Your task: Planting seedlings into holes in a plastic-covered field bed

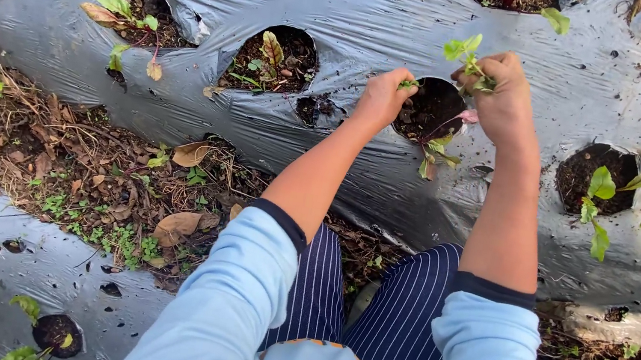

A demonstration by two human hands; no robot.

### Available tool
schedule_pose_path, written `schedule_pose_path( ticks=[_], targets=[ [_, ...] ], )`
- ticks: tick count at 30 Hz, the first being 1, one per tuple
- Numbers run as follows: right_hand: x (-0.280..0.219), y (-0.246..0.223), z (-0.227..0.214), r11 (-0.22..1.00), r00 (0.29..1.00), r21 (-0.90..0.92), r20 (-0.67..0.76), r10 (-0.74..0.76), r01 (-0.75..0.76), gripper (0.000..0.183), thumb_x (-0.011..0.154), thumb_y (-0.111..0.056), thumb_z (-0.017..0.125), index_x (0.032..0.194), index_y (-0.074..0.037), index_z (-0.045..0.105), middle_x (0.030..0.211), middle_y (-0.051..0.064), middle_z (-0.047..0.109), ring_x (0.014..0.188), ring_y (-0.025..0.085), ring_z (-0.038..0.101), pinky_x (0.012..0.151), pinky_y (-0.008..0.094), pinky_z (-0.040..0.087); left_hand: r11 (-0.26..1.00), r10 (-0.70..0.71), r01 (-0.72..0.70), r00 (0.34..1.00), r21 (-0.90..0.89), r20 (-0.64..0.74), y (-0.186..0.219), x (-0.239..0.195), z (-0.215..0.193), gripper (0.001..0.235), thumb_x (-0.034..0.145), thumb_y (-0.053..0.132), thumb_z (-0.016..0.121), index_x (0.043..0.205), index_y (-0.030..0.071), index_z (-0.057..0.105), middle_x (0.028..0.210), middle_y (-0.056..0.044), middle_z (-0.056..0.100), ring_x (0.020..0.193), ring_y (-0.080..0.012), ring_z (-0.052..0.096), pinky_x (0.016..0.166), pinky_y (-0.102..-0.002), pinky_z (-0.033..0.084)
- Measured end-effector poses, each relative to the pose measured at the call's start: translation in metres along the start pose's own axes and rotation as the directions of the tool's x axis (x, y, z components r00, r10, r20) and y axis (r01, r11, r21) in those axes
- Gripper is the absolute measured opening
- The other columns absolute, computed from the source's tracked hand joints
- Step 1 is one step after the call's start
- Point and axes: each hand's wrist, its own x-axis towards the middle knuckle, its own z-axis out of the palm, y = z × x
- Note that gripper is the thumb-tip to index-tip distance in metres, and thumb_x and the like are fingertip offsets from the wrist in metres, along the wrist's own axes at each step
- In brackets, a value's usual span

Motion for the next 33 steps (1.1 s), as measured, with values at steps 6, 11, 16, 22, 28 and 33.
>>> schedule_pose_path(
  ticks=[6, 11, 16, 22, 28, 33],
  targets=[
    [-0.016, 0.010, -0.011, 0.994, 0.991, -0.078, -0.119, 0.067, -0.076, 0.012, 0.113, -0.009, 0.056, 0.102, -0.014, 0.059, 0.096, -0.003, 0.054, 0.091, 0.013, 0.046, 0.080, 0.028, 0.037, 0.926, -0.007, -0.050, 0.989, 0.375, 0.150, -0.023, 0.018, 0.043, 0.068, 0.086, -0.017, 0.041, 0.131, 0.025, 0.071, 0.124, -0.016, 0.068, 0.102, -0.0426, 0.070, 0.084, -0.054, 0.056],
    [-0.017, -0.001, -0.008, 0.983, 0.977, -0.031, -0.119, 0.178, -0.183, 0.015, 0.112, -0.010, 0.051, 0.103, -0.015, 0.061, 0.098, -0.001, 0.058, 0.089, 0.013, 0.046, 0.077, 0.030, 0.037, 0.975, -0.034, -0.007, 0.983, 0.222, 0.181, 0.000, 0.005, 0.055, 0.037, 0.092, 0.023, 0.048, 0.127, 0.013, 0.056, 0.123, -0.020, 0.057, 0.096, -0.0483, 0.062, 0.072, -0.053, 0.044],
    [-0.019, 0.006, -0.002, 0.991, 0.980, 0.015, -0.148, 0.135, -0.134, 0.015, 0.116, -0.014, 0.054, 0.105, -0.011, 0.064, 0.087, 0.011, 0.062, 0.075, 0.023, 0.053, 0.073, 0.037, 0.045, 0.888, 0.333, -0.349, 0.937, 0.299, 0.106, -0.042, 0.042, 0.091, 0.018, 0.100, 0.020, 0.067, 0.114, 0.008, 0.067, 0.104, -0.015, 0.064, 0.088, -0.0382, 0.073, 0.070, -0.049, 0.066],
    [-0.017, -0.013, -0.002, 0.975, 0.975, 0.203, -0.183, 0.128, -0.089, 0.016, 0.117, -0.017, 0.053, 0.107, -0.013, 0.064, 0.080, 0.004, 0.063, 0.069, 0.012, 0.049, 0.063, 0.023, 0.038, 0.919, 0.344, -0.329, 0.939, 0.218, -0.031, -0.023, 0.025, 0.074, 0.010, 0.104, 0.015, 0.059, 0.111, 0.011, 0.066, 0.130, -0.025, 0.061, 0.120, -0.0486, 0.064, 0.087, -0.056, 0.063],
    [-0.025, -0.009, -0.002, 0.966, 0.974, 0.239, -0.172, 0.147, -0.104, 0.023, 0.118, -0.025, 0.048, 0.106, -0.011, 0.063, 0.078, 0.007, 0.062, 0.064, 0.014, 0.052, 0.061, 0.024, 0.043, 0.731, 0.575, -0.526, 0.818, 0.435, 0.023, -0.044, 0.043, 0.102, 0.013, 0.096, 0.007, 0.072, 0.106, 0.007, 0.064, 0.107, -0.014, 0.055, 0.104, -0.0405, 0.066, 0.069, -0.048, 0.066],
    [-0.024, 0.020, 0.011, 0.945, 0.960, 0.270, -0.158, 0.231, -0.182, 0.021, 0.117, -0.021, 0.047, 0.104, -0.012, 0.060, 0.074, 0.004, 0.058, 0.061, 0.011, 0.051, 0.055, 0.023, 0.042, 0.959, 0.278, -0.281, 0.959, -0.049, -0.047, -0.044, 0.069, 0.098, 0.007, 0.095, 0.018, 0.075, 0.101, 0.018, 0.072, 0.107, -0.008, 0.072, 0.106, -0.0366, 0.071, 0.078, -0.047, 0.064]
  ],
)
